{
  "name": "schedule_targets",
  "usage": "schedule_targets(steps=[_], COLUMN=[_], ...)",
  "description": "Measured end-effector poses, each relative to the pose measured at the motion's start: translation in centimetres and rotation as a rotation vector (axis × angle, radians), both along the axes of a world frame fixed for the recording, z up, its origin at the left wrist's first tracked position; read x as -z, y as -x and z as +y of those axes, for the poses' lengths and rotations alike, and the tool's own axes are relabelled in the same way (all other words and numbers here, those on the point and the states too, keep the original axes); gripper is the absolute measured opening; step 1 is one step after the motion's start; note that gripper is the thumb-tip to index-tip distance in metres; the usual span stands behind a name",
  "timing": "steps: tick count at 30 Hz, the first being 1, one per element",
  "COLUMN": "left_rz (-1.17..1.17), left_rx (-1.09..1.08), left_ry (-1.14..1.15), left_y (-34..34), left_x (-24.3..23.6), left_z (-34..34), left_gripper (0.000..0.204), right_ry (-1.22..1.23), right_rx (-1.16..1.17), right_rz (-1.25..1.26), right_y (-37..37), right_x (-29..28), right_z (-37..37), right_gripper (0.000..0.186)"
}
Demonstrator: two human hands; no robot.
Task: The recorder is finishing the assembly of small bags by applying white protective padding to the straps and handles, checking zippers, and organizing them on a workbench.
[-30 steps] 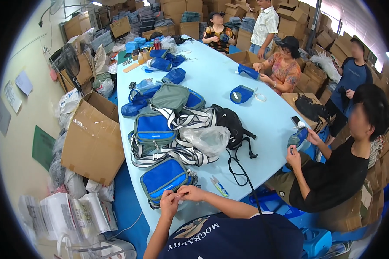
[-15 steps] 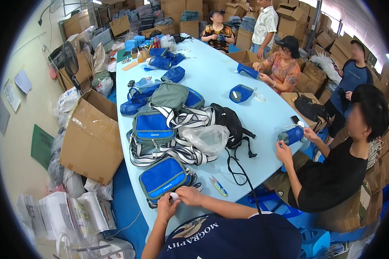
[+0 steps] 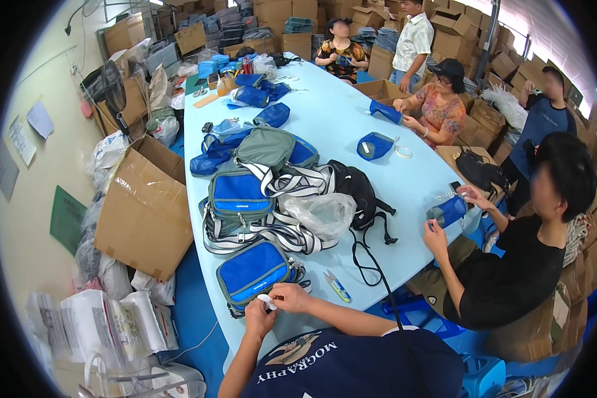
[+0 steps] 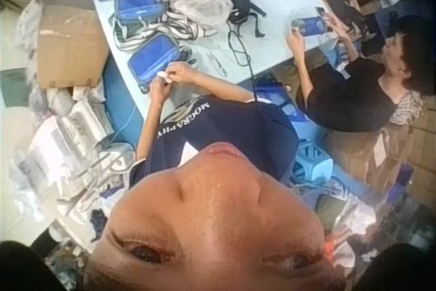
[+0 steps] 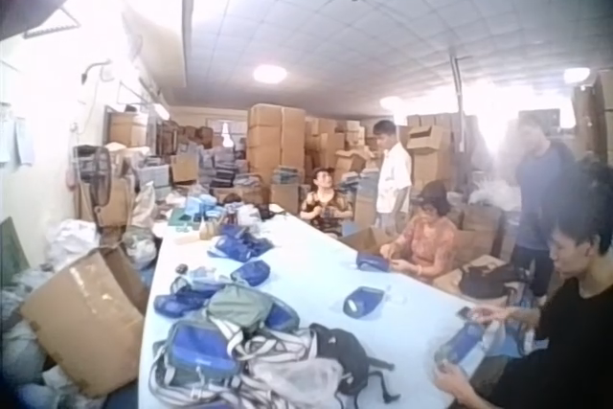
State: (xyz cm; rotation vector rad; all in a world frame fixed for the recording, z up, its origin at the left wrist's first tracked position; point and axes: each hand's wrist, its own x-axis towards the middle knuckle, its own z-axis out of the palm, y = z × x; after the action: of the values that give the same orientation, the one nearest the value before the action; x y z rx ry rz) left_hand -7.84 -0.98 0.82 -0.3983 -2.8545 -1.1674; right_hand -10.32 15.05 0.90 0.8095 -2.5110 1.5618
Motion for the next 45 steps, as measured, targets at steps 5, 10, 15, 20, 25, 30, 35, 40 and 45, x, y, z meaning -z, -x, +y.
schedule_targets(steps=[5, 10, 15, 20, 25, 30, 35, 40, 45], left_rz=[0.092, -0.06, -0.081, -0.346, -0.373, -0.441, -0.414, -0.457, -0.423], left_rx=[-0.079, -0.085, -0.069, -0.136, -0.135, 0.006, 0.104, -0.07, -0.087], left_ry=[-0.006, -0.146, -0.282, -0.489, -0.468, -0.414, -0.725, -0.785, -0.658], left_y=[-0.7, -0.8, 1.0, 1.5, 1.2, 1.3, 1.6, 1.7, 2.0], left_x=[1.0, -1.1, 1.5, -0.1, -0.2, -2.1, -1.2, -1.5, 0.7], left_z=[-0.3, -0.5, -1.2, -0.2, -1.1, -2.2, -2.0, -0.9, -0.9], left_gripper=[0.031, 0.034, 0.038, 0.051, 0.046, 0.043, 0.033, 0.021, 0.014], right_ry=[0.072, 0.075, 0.117, -0.082, -0.105, -0.055, -0.034, -0.029, -0.05], right_rx=[0.128, 0.156, 0.122, 0.186, 0.157, 0.2, 0.2, 0.175, 0.162], right_rz=[-0.106, -0.292, 0.141, 0.259, 0.329, 0.366, 0.388, 0.421, 0.5], right_y=[-1.1, -1.2, 0.9, -0.6, -1.7, -1.8, -1.1, -1.0, -0.8], right_x=[0.0, -0.6, 0.7, -1.3, -1.3, 0.4, 0.3, 0.0, -0.3], right_z=[-1.4, -1.7, 0.6, 1.2, -0.3, -0.3, -0.3, -0.2, -0.4], right_gripper=[0.013, 0.014, 0.025, 0.026, 0.027, 0.023, 0.021, 0.021, 0.017])
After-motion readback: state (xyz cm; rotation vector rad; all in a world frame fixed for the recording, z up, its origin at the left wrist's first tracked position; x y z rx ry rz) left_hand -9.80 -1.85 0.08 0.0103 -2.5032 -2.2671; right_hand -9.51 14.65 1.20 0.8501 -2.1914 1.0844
